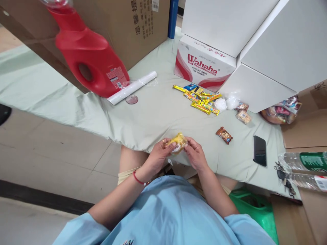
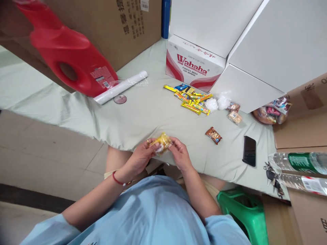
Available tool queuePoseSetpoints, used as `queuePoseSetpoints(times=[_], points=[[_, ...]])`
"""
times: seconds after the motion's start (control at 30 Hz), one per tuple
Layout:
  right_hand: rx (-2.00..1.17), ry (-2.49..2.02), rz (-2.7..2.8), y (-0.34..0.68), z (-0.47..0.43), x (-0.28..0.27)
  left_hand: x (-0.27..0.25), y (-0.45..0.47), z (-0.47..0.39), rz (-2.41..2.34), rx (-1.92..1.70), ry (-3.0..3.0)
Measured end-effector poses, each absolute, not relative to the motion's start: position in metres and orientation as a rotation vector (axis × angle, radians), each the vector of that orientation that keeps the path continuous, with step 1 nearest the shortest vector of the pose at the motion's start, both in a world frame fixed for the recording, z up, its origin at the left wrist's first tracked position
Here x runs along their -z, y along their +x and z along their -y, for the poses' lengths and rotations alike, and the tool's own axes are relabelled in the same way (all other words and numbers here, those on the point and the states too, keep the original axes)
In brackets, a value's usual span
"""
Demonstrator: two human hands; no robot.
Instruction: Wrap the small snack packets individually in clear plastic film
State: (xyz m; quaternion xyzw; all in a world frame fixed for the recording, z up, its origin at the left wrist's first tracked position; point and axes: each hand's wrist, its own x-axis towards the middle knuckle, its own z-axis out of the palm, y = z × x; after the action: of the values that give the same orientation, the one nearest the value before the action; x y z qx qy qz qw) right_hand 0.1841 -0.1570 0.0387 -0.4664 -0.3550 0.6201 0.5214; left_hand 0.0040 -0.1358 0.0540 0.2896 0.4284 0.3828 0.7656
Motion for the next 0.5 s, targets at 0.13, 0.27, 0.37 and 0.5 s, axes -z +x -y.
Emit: queuePoseSetpoints(times=[0.13,0.27,0.37,0.5], points=[[-1.542,-1.168,0.901,0.199,0.173,-0.036,-0.042,0.011,0.137,-1.041,-0.723,0.92],[-1.448,-1.303,1.067,0.225,0.18,-0.041,-0.038,0.022,0.138,-1.024,-0.584,1.212],[-1.178,-1.421,0.942,0.279,0.176,-0.049,-0.04,0.016,0.126,-1.135,-0.689,1.444],[-0.677,-1.458,0.55,0.392,0.146,-0.058,-0.033,-0.019,0.097,-1.447,-0.848,1.697]])
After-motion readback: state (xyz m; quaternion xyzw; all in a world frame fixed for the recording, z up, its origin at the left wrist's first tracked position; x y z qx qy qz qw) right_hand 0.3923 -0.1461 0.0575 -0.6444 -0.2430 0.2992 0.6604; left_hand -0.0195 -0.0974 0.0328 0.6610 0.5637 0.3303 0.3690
